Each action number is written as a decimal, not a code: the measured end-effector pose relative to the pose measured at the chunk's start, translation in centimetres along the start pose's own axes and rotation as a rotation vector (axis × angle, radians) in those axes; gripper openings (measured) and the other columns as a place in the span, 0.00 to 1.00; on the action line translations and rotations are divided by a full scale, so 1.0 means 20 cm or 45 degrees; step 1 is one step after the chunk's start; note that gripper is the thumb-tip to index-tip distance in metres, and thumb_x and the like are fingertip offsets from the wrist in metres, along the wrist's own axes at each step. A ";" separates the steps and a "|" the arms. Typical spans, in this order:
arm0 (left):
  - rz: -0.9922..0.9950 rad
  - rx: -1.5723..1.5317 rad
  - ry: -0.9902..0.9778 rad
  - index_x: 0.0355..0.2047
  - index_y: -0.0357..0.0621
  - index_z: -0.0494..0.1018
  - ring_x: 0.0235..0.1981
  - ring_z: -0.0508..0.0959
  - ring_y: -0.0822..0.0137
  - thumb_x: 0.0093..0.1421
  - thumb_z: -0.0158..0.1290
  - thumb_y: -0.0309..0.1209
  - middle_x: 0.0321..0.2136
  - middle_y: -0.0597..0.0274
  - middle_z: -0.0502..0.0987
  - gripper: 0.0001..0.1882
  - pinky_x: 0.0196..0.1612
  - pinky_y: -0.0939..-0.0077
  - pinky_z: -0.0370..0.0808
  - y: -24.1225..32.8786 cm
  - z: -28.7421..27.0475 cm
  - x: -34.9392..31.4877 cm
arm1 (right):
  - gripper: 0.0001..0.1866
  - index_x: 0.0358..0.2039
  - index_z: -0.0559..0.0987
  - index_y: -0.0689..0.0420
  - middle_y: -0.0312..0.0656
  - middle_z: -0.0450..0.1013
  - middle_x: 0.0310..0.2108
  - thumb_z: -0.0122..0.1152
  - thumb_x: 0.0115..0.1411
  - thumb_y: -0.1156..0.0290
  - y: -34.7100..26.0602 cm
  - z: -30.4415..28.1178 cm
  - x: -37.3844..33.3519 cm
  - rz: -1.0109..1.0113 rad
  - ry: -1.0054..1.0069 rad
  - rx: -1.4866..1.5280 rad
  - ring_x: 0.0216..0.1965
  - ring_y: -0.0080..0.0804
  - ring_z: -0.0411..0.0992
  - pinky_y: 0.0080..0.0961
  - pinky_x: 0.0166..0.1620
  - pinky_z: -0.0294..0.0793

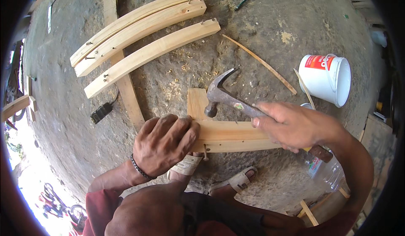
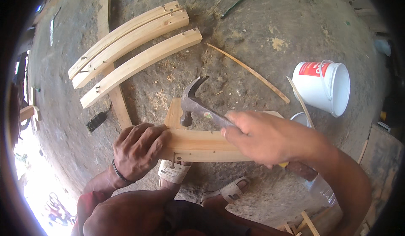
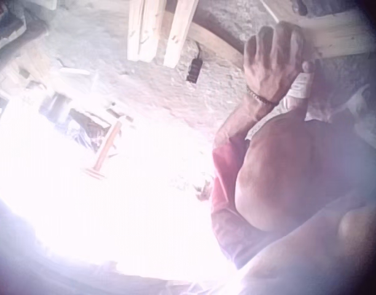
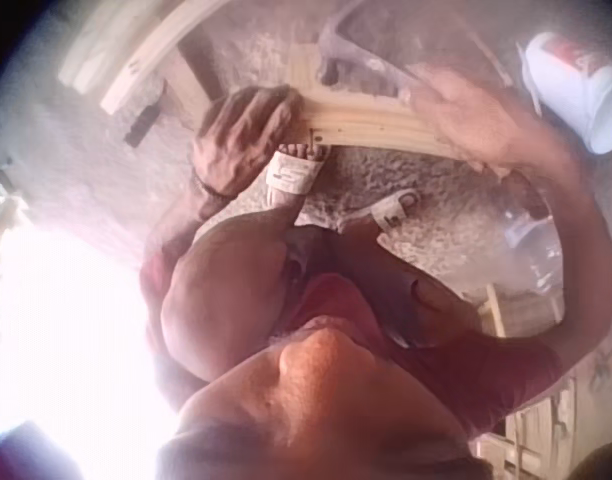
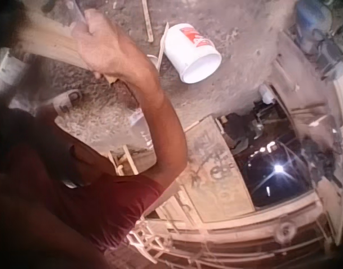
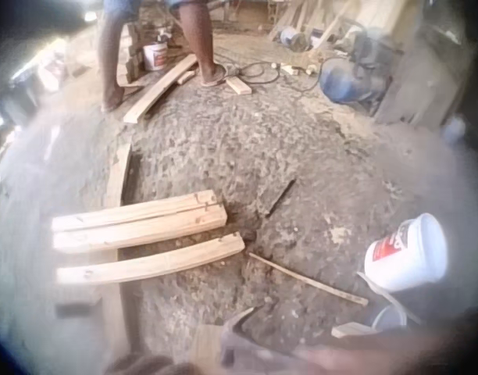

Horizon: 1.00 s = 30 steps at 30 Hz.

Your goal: The person assembles a wooden furniture piece by hammering nails into a long wooden plank to attach a curved support and then retrieving more nails from a large plastic container.

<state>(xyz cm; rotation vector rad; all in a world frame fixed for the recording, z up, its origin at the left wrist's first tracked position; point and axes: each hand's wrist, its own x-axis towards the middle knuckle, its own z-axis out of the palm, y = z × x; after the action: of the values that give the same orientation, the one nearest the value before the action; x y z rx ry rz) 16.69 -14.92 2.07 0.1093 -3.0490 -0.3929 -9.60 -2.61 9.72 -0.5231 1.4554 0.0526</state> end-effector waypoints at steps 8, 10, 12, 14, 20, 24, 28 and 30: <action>-0.056 -0.032 -0.075 0.44 0.52 0.74 0.41 0.78 0.70 0.53 0.57 0.35 0.42 0.70 0.76 0.17 0.37 0.75 0.73 -0.01 -0.03 0.05 | 0.17 0.45 0.73 0.59 0.30 0.66 0.19 0.45 0.73 0.57 -0.08 -0.15 -0.16 -0.366 0.569 0.749 0.15 0.18 0.65 0.20 0.18 0.66; -0.095 -0.034 -0.112 0.44 0.52 0.74 0.41 0.78 0.69 0.53 0.57 0.35 0.42 0.70 0.76 0.17 0.37 0.75 0.73 -0.02 -0.05 0.06 | 0.17 0.43 0.73 0.59 0.30 0.66 0.19 0.46 0.73 0.57 -0.07 -0.15 -0.14 -0.445 0.530 0.775 0.16 0.18 0.66 0.20 0.20 0.67; -0.094 -0.048 -0.120 0.44 0.53 0.75 0.41 0.78 0.69 0.53 0.58 0.36 0.42 0.70 0.76 0.17 0.37 0.74 0.74 -0.02 -0.05 0.08 | 0.17 0.41 0.73 0.59 0.29 0.65 0.19 0.47 0.73 0.57 0.01 -0.06 -0.04 -0.334 0.351 0.451 0.18 0.19 0.67 0.20 0.22 0.68; -0.017 -0.047 -0.072 0.43 0.52 0.76 0.41 0.79 0.68 0.53 0.58 0.36 0.41 0.70 0.77 0.16 0.37 0.74 0.75 -0.01 -0.02 0.08 | 0.17 0.39 0.73 0.59 0.29 0.65 0.19 0.47 0.73 0.56 0.11 0.02 0.04 -0.210 0.196 0.157 0.19 0.20 0.68 0.21 0.24 0.69; -0.083 -0.042 -0.081 0.42 0.51 0.76 0.40 0.79 0.67 0.51 0.58 0.37 0.41 0.69 0.77 0.16 0.37 0.75 0.76 -0.01 -0.04 0.10 | 0.17 0.39 0.72 0.57 0.28 0.62 0.16 0.44 0.73 0.55 -0.05 -0.14 -0.08 -0.154 0.591 0.669 0.13 0.19 0.62 0.21 0.18 0.66; -0.089 -0.057 -0.107 0.43 0.51 0.76 0.40 0.79 0.68 0.51 0.57 0.36 0.41 0.69 0.77 0.17 0.37 0.75 0.76 -0.03 -0.04 0.12 | 0.17 0.41 0.71 0.56 0.28 0.61 0.15 0.43 0.74 0.54 0.02 -0.07 -0.03 -0.125 0.651 0.471 0.09 0.18 0.59 0.19 0.14 0.63; 0.007 -0.088 -0.108 0.44 0.51 0.76 0.41 0.78 0.70 0.51 0.57 0.35 0.41 0.70 0.77 0.18 0.36 0.75 0.76 -0.04 -0.03 0.11 | 0.17 0.42 0.72 0.57 0.29 0.63 0.15 0.48 0.72 0.54 0.12 -0.03 0.03 -0.141 0.213 -0.002 0.12 0.17 0.61 0.20 0.16 0.64; 0.016 -0.055 -0.088 0.44 0.50 0.76 0.41 0.78 0.69 0.50 0.57 0.36 0.41 0.71 0.77 0.19 0.36 0.75 0.76 -0.03 -0.03 0.13 | 0.17 0.42 0.71 0.58 0.31 0.64 0.16 0.46 0.72 0.55 0.08 -0.11 -0.04 -0.167 0.344 0.197 0.11 0.19 0.61 0.22 0.16 0.66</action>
<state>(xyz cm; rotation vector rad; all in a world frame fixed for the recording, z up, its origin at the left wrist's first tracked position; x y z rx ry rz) 14.26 -15.93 2.65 0.0760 -3.1049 -0.4711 -12.24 -1.71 9.93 -0.5119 1.6687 -0.2413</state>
